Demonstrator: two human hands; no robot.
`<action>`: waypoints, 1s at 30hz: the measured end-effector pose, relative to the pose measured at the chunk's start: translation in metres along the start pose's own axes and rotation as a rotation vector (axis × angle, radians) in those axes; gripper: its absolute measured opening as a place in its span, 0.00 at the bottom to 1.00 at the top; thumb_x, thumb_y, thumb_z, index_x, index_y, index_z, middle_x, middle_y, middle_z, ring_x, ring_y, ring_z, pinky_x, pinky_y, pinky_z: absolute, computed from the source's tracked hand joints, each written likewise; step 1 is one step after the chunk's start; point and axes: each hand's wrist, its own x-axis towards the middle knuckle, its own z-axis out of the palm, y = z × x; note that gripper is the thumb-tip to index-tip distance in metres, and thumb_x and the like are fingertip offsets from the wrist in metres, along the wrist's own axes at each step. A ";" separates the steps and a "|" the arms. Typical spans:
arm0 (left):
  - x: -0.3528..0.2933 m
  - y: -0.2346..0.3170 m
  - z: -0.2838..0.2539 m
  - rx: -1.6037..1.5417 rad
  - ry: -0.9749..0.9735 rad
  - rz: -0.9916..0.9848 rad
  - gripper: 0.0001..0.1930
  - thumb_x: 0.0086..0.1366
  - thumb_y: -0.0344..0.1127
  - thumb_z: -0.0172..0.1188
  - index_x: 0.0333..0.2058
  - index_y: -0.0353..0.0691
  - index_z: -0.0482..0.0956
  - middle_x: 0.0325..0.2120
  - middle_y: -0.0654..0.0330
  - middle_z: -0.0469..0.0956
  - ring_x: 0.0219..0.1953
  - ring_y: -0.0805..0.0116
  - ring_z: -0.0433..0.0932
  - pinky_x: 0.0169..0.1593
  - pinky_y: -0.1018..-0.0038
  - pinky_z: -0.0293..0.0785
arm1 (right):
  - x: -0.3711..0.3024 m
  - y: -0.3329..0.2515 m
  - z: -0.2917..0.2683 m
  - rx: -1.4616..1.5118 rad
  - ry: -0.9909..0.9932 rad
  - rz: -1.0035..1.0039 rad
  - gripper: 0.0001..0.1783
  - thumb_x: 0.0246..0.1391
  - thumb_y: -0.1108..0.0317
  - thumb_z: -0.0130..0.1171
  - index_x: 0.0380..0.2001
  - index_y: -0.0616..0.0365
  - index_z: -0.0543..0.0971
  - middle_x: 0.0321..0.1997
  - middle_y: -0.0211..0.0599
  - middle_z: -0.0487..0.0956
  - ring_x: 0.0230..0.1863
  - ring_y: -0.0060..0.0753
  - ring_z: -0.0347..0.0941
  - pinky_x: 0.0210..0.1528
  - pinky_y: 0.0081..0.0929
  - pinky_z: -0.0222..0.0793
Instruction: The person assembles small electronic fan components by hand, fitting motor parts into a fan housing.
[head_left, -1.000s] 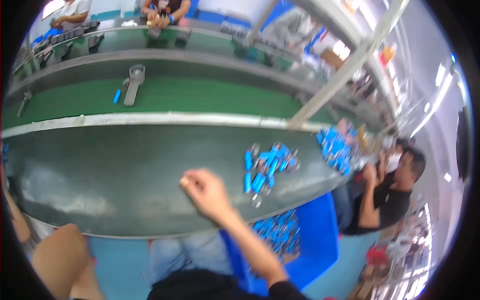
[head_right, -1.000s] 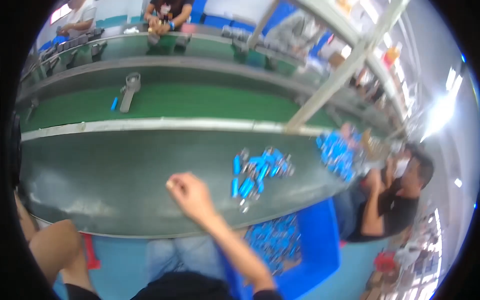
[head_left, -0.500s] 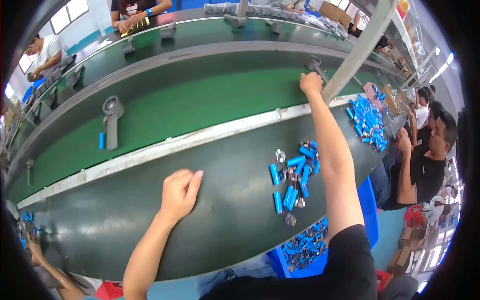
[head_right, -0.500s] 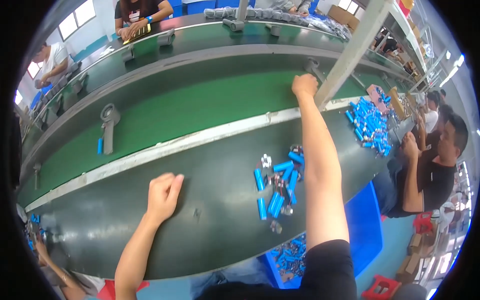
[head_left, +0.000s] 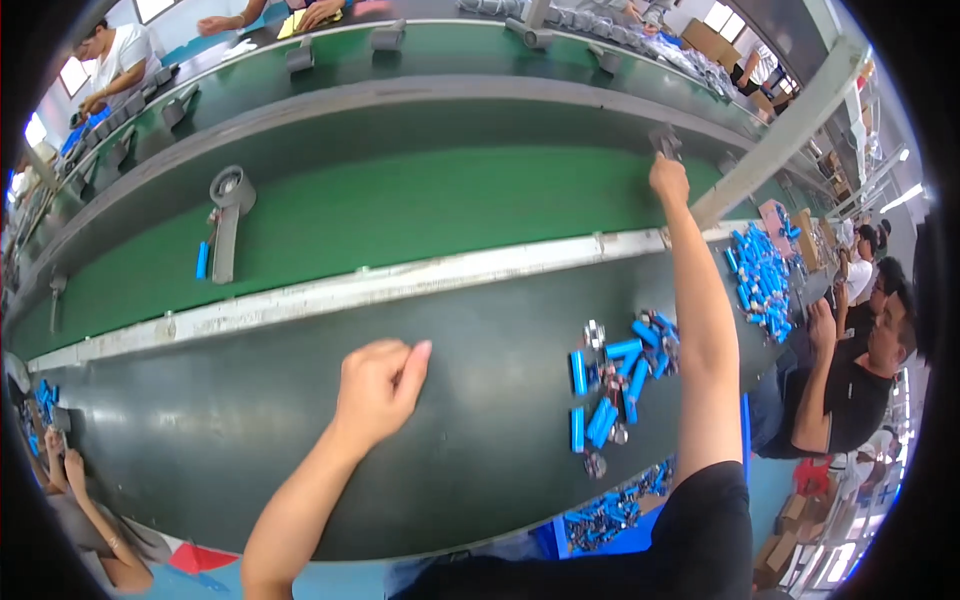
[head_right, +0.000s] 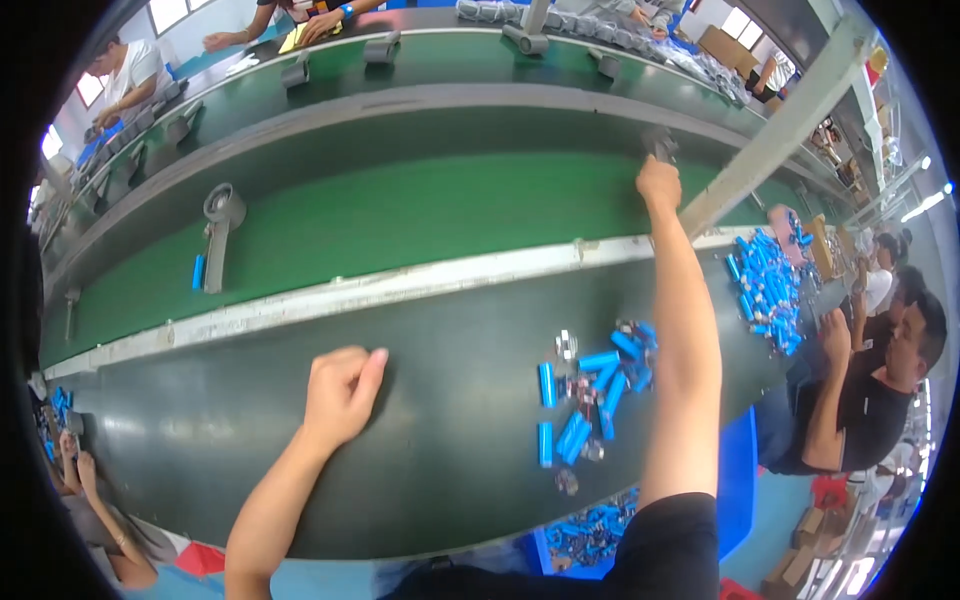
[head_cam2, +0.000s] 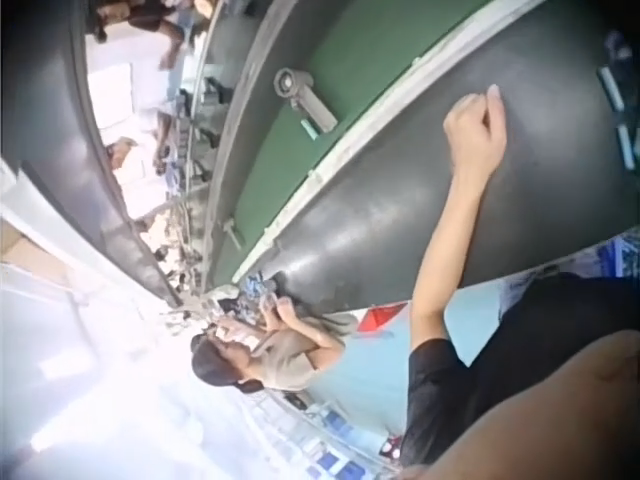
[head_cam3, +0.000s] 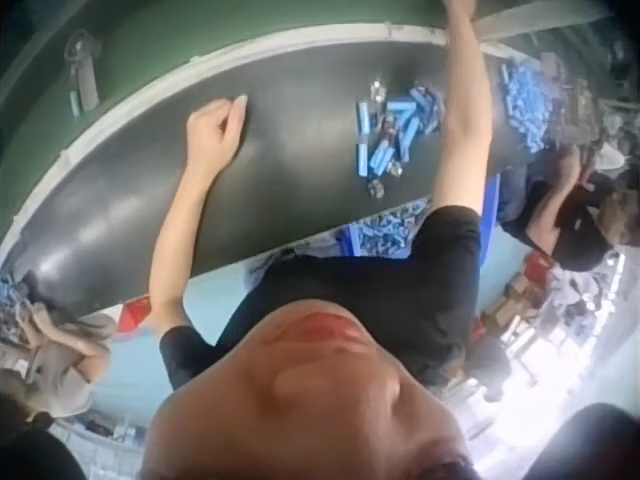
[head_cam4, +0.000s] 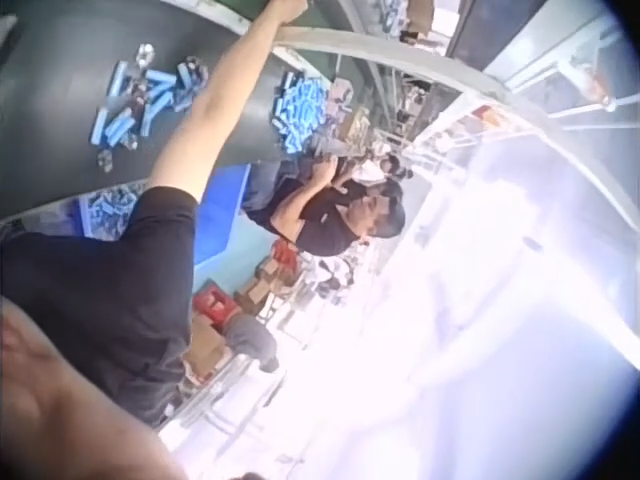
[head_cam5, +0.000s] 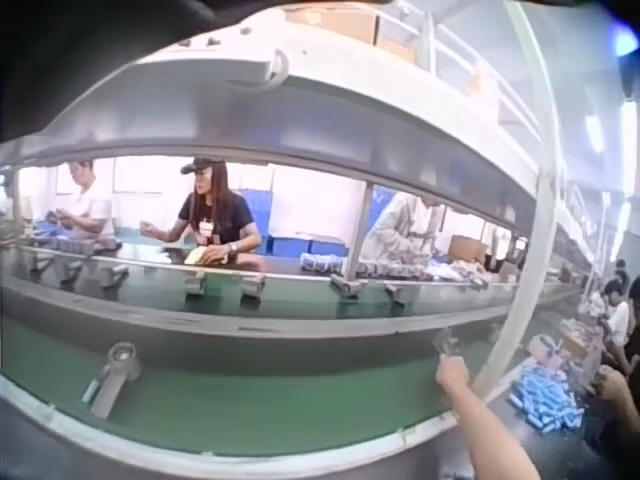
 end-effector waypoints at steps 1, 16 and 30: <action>0.001 -0.001 0.002 -0.001 0.003 0.011 0.21 0.66 0.31 0.58 0.15 0.31 0.64 0.12 0.52 0.60 0.14 0.58 0.57 0.22 0.64 0.53 | -0.008 0.002 -0.004 -0.011 -0.014 0.006 0.37 0.65 0.46 0.45 0.53 0.79 0.69 0.46 0.70 0.78 0.50 0.60 0.77 0.54 0.49 0.72; -0.032 0.019 -0.004 -0.282 0.019 -0.024 0.33 0.54 0.45 0.72 0.54 0.35 0.71 0.46 0.51 0.75 0.51 0.59 0.75 0.56 0.66 0.70 | -0.495 -0.105 -0.143 0.699 -0.280 -0.503 0.24 0.62 0.55 0.56 0.51 0.63 0.70 0.39 0.53 0.77 0.39 0.56 0.77 0.40 0.45 0.72; -0.042 0.001 -0.006 -0.045 -0.166 0.220 0.32 0.59 0.42 0.66 0.60 0.39 0.66 0.52 0.53 0.74 0.58 0.55 0.71 0.62 0.64 0.63 | -0.306 -0.036 -0.090 0.275 -0.240 -0.386 0.18 0.56 0.60 0.60 0.46 0.58 0.81 0.48 0.51 0.79 0.52 0.53 0.75 0.57 0.46 0.66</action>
